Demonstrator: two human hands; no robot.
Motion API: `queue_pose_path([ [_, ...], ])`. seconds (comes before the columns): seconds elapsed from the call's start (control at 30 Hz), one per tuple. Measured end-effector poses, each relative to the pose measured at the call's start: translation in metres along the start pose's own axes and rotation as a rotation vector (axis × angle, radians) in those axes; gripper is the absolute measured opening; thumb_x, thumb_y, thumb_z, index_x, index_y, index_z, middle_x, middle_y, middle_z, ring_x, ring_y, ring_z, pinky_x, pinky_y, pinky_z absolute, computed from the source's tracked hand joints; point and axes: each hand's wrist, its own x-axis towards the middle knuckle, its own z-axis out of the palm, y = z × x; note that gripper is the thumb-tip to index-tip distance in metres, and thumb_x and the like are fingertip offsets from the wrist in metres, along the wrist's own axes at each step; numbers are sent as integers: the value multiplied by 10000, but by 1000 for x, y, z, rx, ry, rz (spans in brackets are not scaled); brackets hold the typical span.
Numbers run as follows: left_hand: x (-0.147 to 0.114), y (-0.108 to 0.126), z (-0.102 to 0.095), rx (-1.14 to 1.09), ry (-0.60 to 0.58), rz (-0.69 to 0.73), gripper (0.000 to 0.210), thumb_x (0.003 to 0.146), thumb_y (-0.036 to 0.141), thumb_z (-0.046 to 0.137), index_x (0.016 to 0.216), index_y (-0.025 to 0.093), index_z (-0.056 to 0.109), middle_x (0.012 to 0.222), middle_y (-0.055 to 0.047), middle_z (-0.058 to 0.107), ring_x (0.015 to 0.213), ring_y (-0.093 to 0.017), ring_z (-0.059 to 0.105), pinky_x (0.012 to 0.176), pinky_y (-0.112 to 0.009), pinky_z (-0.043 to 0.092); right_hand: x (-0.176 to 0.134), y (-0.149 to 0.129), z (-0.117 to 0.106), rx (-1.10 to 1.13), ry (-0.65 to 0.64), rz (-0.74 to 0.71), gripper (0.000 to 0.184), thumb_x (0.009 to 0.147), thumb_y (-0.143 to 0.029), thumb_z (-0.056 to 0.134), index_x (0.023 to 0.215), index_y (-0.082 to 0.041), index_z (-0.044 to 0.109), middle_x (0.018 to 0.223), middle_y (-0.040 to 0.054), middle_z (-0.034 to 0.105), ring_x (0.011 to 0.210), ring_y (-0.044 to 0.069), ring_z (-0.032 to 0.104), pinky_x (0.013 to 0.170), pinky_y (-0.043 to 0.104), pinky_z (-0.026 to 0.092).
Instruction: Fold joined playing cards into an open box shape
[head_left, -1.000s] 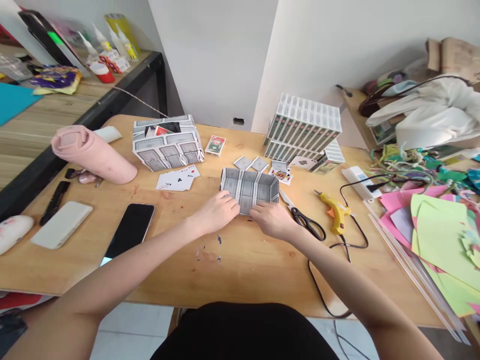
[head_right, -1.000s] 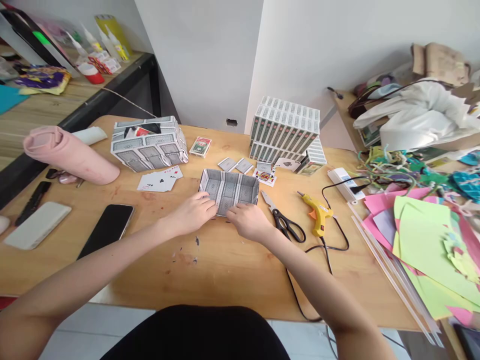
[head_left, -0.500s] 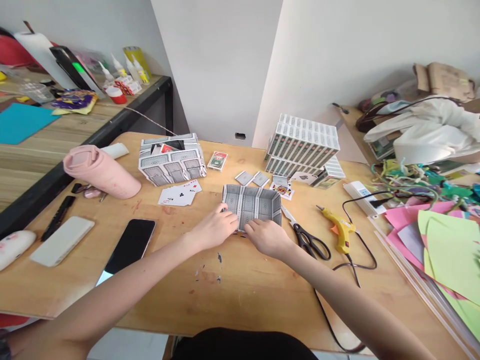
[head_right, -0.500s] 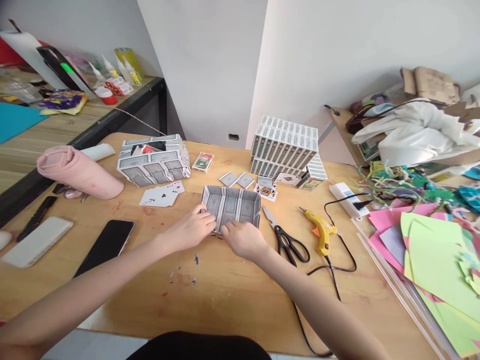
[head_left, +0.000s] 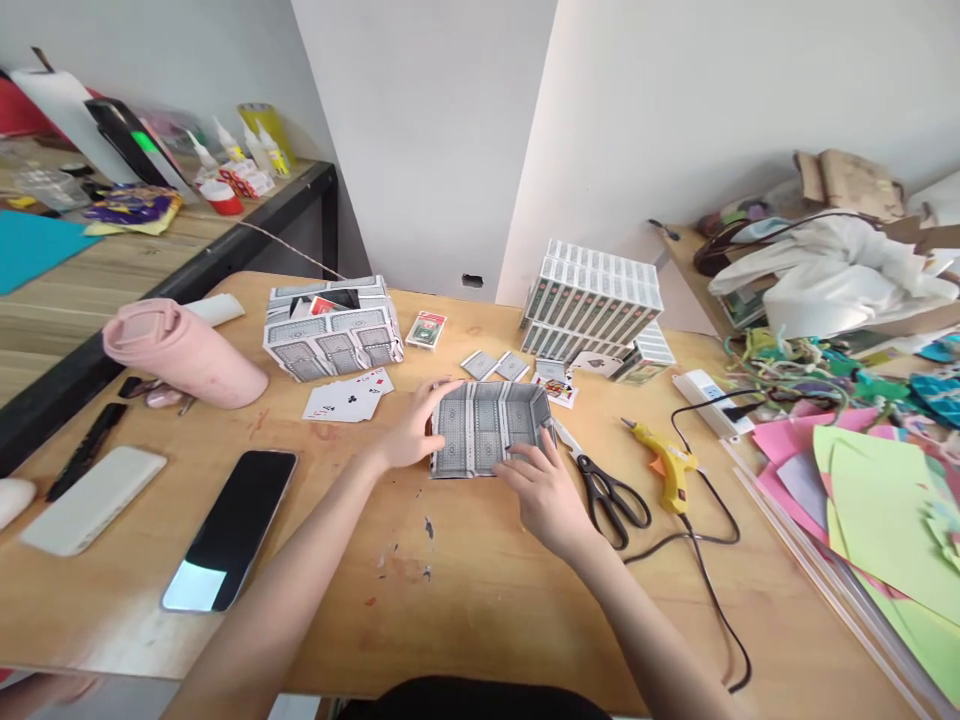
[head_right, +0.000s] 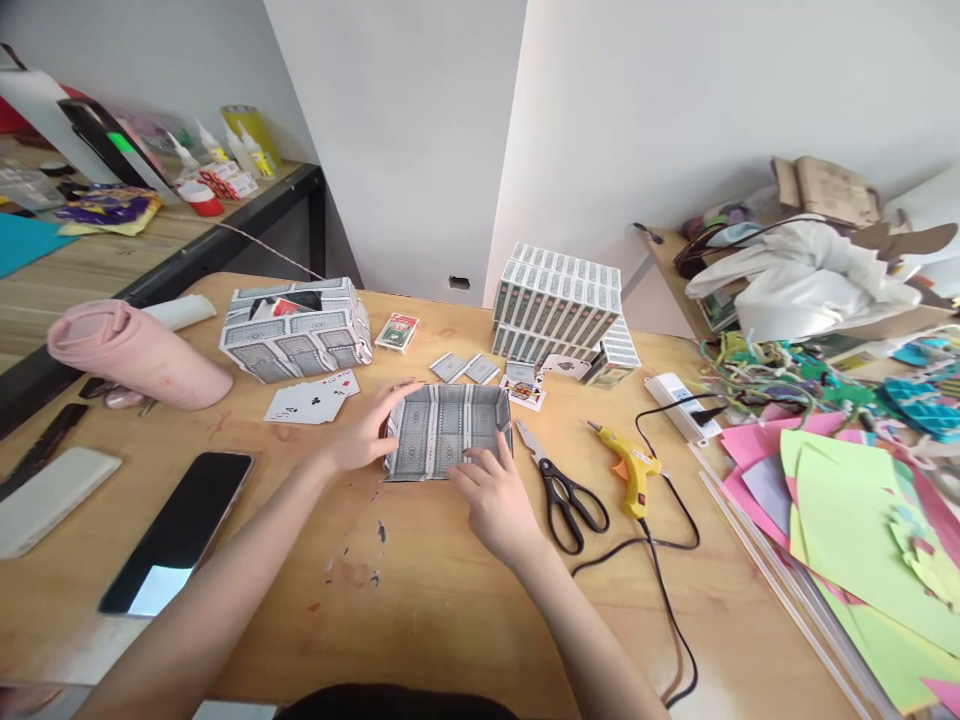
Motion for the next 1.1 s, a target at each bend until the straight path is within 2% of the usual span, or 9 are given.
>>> queue_pose_path([
  [0.17, -29, 16, 17, 98, 86, -167, 593, 762, 169, 513, 1316, 304, 354, 1397, -71, 188, 1354, -296, 172, 1083, -495, 248, 8, 25, 2, -100, 120, 85, 413, 729, 36, 402, 928, -225, 653, 1031, 41, 642, 1129, 253, 442, 1060, 618, 178],
  [0.27, -52, 28, 29, 143, 193, -209, 447, 838, 311, 508, 1274, 308, 407, 1396, -86, 170, 1350, -322, 170, 1063, -536, 254, 14, 29, 8, -115, 221, 168, 394, 742, 17, 408, 926, -223, 659, 1164, 80, 563, 1190, 274, 381, 1014, 588, 297],
  [0.33, -62, 29, 32, 142, 239, -184, 467, 875, 318, 461, 1326, 320, 338, 1418, -101, 174, 1345, -311, 202, 1035, -524, 313, 16, 26, 15, -68, 274, 233, 405, 758, 5, 397, 991, -219, 643, 1236, 104, 501, 1216, 277, 354, 963, 538, 384],
  [0.47, -64, 10, 13, 270, 378, -139, 527, 910, 317, 386, 1399, 270, 194, 1405, -132, 327, 1318, -262, 299, 1041, -489, 326, 15, 18, 25, 71, 372, 352, 438, 805, -43, 377, 1161, -225, 555, 1279, 130, 449, 1206, 267, 384, 931, 518, 414],
  [0.57, -56, -16, -14, 452, 467, -173, 494, 890, 379, 417, 1346, 221, 315, 1386, -141, 402, 1285, -287, 364, 1023, -500, 345, 10, 17, 29, 141, 438, 404, 442, 817, -76, 391, 1210, -233, 517, 1224, 132, 485, 1163, 251, 437, 947, 508, 401],
  [0.7, -45, -44, -35, 537, 445, -202, 393, 919, 296, 276, 1252, 172, 444, 1324, -128, 494, 1279, -260, 387, 1045, -495, 318, 4, 16, 32, 182, 442, 392, 481, 814, -70, 379, 1243, -257, 490, 1232, 121, 482, 1170, 247, 446, 958, 493, 400],
  [0.83, -44, -57, -31, 641, 362, -296, 433, 859, 308, 387, 1222, 91, 475, 1336, -197, 464, 1273, -320, 381, 1019, -510, 345, 3, 11, 34, 244, 463, 379, 473, 819, -64, 377, 1243, -243, 484, 1236, 118, 481, 1174, 223, 459, 964, 445, 421],
  [1.03, -49, -53, -32, 736, 239, -308, 355, 865, 250, 350, 1107, 100, 561, 1246, -186, 555, 1190, -278, 494, 962, -414, 425, 1, 14, 34, 285, 570, 409, 362, 825, -95, 409, 1139, -221, 538, 1094, 108, 566, 1088, 219, 523, 943, 450, 437],
  [1.1, -49, -48, -38, 791, 189, -275, 336, 879, 232, 315, 1038, 122, 590, 1135, -168, 629, 1060, -273, 593, 862, -397, 481, 0, 15, 34, 305, 579, 431, 324, 824, -110, 414, 1094, -214, 558, 1053, 108, 581, 1066, 227, 535, 911, 452, 457],
])
